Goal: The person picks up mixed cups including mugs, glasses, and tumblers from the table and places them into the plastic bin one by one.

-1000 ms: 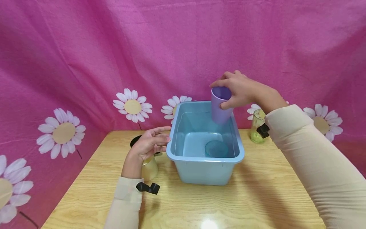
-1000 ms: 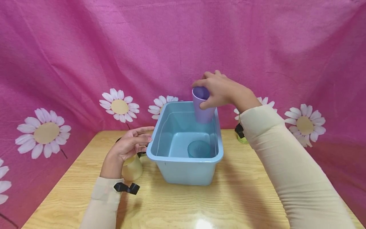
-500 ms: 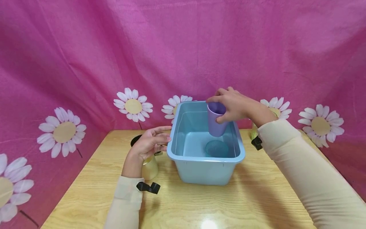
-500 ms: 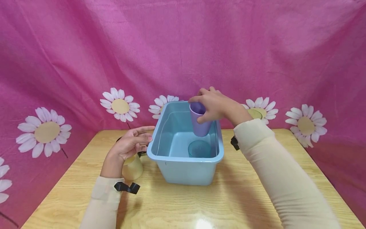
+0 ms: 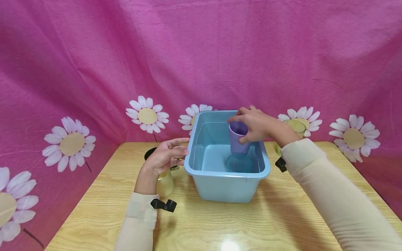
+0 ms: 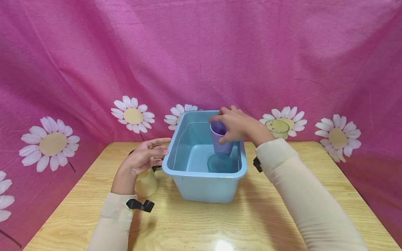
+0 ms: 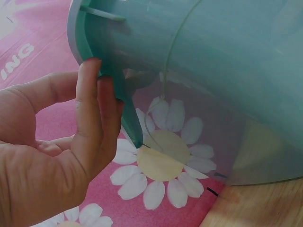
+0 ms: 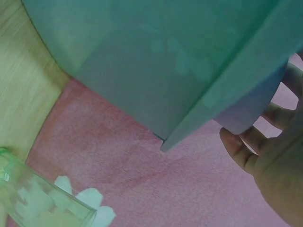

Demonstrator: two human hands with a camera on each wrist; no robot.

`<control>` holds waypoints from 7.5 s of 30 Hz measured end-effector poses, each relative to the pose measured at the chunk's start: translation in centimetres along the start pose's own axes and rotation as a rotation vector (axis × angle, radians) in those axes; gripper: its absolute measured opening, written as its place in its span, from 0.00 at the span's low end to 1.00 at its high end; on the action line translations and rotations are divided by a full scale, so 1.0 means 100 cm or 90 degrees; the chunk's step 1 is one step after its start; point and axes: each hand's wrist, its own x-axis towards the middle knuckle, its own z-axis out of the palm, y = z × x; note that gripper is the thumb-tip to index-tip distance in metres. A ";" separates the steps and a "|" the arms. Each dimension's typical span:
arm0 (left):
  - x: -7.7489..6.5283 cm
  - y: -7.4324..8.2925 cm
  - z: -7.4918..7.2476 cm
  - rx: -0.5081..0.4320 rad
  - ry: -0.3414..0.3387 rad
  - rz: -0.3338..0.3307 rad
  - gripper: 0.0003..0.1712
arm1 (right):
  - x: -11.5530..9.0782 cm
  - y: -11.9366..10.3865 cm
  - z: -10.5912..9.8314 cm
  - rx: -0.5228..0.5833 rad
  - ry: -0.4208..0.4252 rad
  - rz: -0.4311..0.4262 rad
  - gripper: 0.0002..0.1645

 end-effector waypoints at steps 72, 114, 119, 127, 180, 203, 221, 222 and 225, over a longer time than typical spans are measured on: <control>0.000 0.001 0.000 -0.004 -0.011 -0.001 0.33 | 0.003 0.003 0.035 0.017 -0.127 -0.028 0.44; 0.000 -0.001 -0.001 -0.005 0.003 -0.005 0.33 | -0.070 0.122 0.004 -0.049 0.071 0.094 0.36; 0.000 -0.001 0.000 -0.004 0.001 -0.005 0.33 | -0.071 0.132 0.016 -0.056 0.061 0.118 0.38; 0.002 0.001 0.000 -0.014 0.005 -0.005 0.33 | -0.074 0.137 0.030 -0.027 0.014 0.195 0.44; 0.001 0.000 0.000 -0.006 0.005 -0.009 0.33 | -0.082 0.148 0.009 -0.021 0.015 0.118 0.41; 0.002 -0.001 0.003 -0.007 0.009 -0.009 0.33 | -0.060 0.117 -0.053 -0.066 0.017 0.018 0.31; 0.004 -0.001 0.001 -0.002 0.003 -0.009 0.34 | -0.041 0.084 -0.090 -0.085 0.022 0.000 0.39; 0.003 -0.001 0.001 0.000 0.001 -0.009 0.34 | -0.040 0.082 -0.090 -0.082 0.023 -0.002 0.38; 0.004 -0.002 0.001 0.001 -0.002 -0.008 0.34 | -0.038 0.079 -0.095 -0.082 0.021 0.006 0.39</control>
